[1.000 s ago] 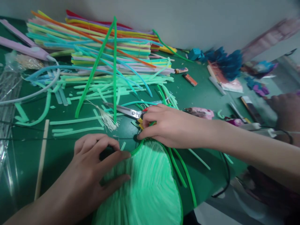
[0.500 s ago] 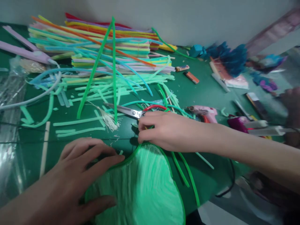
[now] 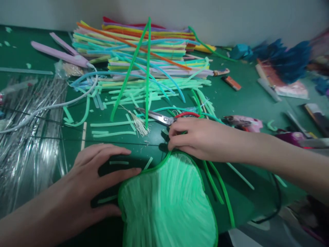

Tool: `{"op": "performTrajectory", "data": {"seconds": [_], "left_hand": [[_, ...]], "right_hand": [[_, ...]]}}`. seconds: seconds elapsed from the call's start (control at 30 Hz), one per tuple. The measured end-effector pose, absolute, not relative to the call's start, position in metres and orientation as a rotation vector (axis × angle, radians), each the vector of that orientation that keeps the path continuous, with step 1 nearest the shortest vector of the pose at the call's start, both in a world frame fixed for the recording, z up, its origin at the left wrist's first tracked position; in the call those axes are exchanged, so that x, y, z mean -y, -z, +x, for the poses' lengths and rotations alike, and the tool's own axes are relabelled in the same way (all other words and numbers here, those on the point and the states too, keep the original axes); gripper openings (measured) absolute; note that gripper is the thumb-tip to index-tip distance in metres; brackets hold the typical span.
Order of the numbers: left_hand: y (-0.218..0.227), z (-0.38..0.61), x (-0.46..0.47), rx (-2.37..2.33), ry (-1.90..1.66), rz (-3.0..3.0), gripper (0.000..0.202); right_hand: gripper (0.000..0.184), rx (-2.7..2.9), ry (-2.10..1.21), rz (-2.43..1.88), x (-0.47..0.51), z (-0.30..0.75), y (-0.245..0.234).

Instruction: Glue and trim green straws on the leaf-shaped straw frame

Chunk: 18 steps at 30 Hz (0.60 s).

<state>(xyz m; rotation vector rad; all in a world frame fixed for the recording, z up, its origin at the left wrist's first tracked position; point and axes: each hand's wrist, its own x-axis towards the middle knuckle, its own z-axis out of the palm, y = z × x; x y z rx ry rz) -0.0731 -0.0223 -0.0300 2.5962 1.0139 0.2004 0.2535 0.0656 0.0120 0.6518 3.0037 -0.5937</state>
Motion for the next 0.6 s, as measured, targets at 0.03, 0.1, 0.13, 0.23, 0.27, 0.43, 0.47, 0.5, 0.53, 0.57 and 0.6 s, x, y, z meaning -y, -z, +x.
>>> {"op": "performTrajectory", "data": {"seconds": [0.03, 0.1, 0.13, 0.23, 0.27, 0.43, 0.47, 0.5, 0.53, 0.57, 0.6], "left_hand": [[0.0305, -0.0727, 0.0218, -1.012, -0.2, 2.604, 0.071], [0.0309, -0.0727, 0.0222, -1.025, -0.212, 2.599, 0.071], [0.0307, -0.0725, 0.023, -1.036, -0.216, 2.589, 0.072], [0.0294, -0.0701, 0.026, -1.065, -0.244, 2.565, 0.071], [0.0289, -0.0689, 0.0269, -1.07, -0.255, 2.562, 0.071], [0.0296, -0.0661, 0.0292, -1.078, -0.269, 2.584, 0.071], [0.0303, -0.0665, 0.0295, -1.076, -0.264, 2.593, 0.071], [0.031, -0.067, 0.0299, -1.072, -0.252, 2.599, 0.071], [0.0316, -0.0675, 0.0304, -1.068, -0.244, 2.603, 0.072], [0.032, -0.0677, 0.031, -1.071, -0.239, 2.603, 0.073], [0.0322, -0.0675, 0.0317, -1.081, -0.238, 2.599, 0.075]], "right_hand": [[0.025, -3.004, 0.592, 0.649, -0.0656, 0.2535, -0.0117], [0.025, -2.998, 0.593, 0.646, -0.0657, 0.2538, -0.0108], [0.024, -2.994, 0.593, 0.647, -0.0658, 0.2539, -0.0103], [0.023, -2.985, 0.599, 0.653, -0.0661, 0.2544, -0.009], [0.023, -2.982, 0.603, 0.654, -0.0662, 0.2546, -0.0088], [0.024, -2.971, 0.6, 0.658, -0.0662, 0.2548, -0.0096], [0.024, -2.97, 0.593, 0.658, -0.0662, 0.2547, -0.0099], [0.024, -2.971, 0.587, 0.658, -0.0661, 0.2545, -0.0103], [0.024, -2.973, 0.582, 0.657, -0.0661, 0.2543, -0.0106], [0.023, -2.978, 0.58, 0.656, -0.066, 0.2542, -0.0107], [0.023, -2.983, 0.579, 0.655, -0.0659, 0.2542, -0.0108]]}}
